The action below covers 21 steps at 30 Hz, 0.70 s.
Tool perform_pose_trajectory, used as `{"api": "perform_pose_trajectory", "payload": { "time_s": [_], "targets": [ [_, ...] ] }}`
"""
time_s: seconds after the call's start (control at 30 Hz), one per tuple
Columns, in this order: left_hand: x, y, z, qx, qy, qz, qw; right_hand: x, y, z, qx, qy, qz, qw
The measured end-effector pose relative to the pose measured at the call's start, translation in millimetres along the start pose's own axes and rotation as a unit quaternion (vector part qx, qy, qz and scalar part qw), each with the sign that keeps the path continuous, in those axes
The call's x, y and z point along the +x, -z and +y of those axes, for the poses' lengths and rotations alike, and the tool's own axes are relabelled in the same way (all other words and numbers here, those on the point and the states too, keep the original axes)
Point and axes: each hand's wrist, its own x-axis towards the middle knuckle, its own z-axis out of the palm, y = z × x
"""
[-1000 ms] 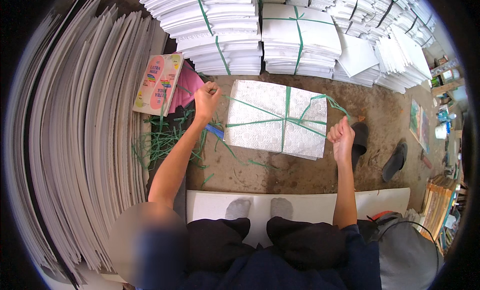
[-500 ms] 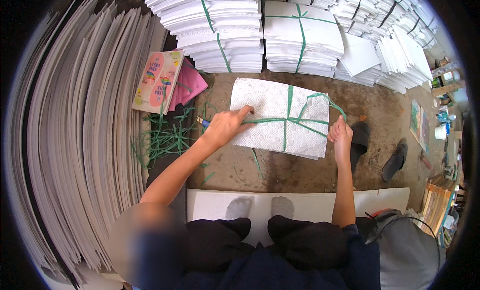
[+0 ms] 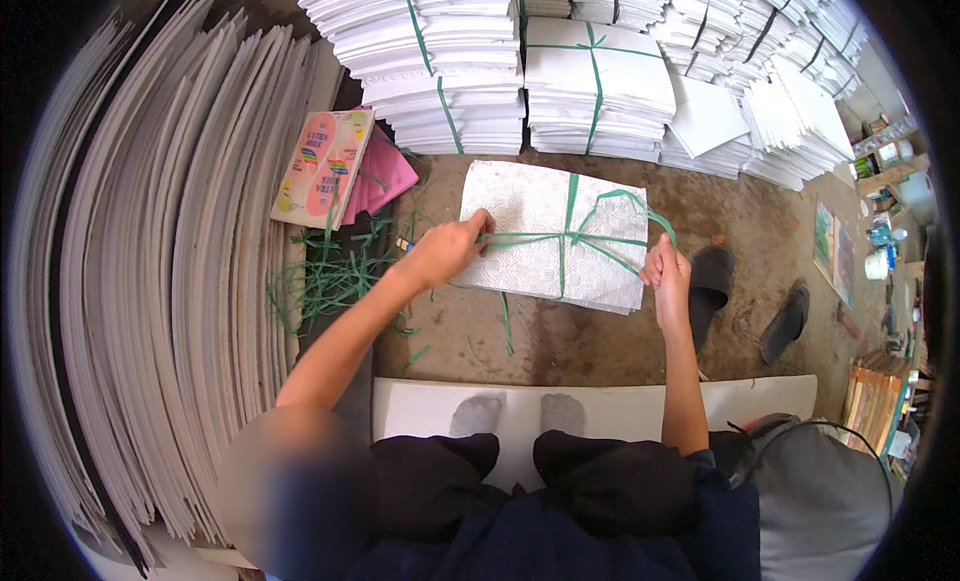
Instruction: The person gathers loose white paper sheets into a neat stack on the floor. They then use green plastic strapping to wrap and tie the stack securely, cutting the excess strap with scissors and placing the finished bundle on a larger pile.
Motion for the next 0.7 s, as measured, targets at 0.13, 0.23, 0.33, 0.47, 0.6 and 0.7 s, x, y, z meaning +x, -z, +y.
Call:
{"api": "perform_pose_trajectory", "payload": {
  "time_s": [0.13, 0.23, 0.33, 0.47, 0.6, 0.7],
  "targets": [
    [8.9, 25.3, -18.7, 0.061, -0.077, -0.066, 0.993, -3.8, 1.6, -7.5, -0.028, -0.025, -0.028, 0.999],
    [25.1, 37.9, -44.4, 0.141, -0.155, -0.039, 0.977, -8.8, -6.1, 0.3, -0.021, -0.089, -0.082, 0.992],
    [51.3, 38.7, -48.1, 0.153, -0.152, -0.011, 0.976, -9.6, -10.1, 5.4, -0.052, -0.098, -0.070, 0.991],
    [56.1, 35.5, -40.7, -0.003, -0.081, -0.003, 0.997, -3.9, 8.4, -0.5, 0.017, -0.055, -0.043, 0.997],
    [42.3, 4.8, -13.3, -0.474, -0.032, 0.088, 0.876, 1.6, 5.5, -24.4, 0.083, -0.001, -0.042, 0.996],
    [43.8, 0.1, -7.8, -0.548, -0.008, 0.072, 0.833, 8.1, -1.9, -39.7, 0.101, 0.039, -0.067, 0.992]
  ]
}}
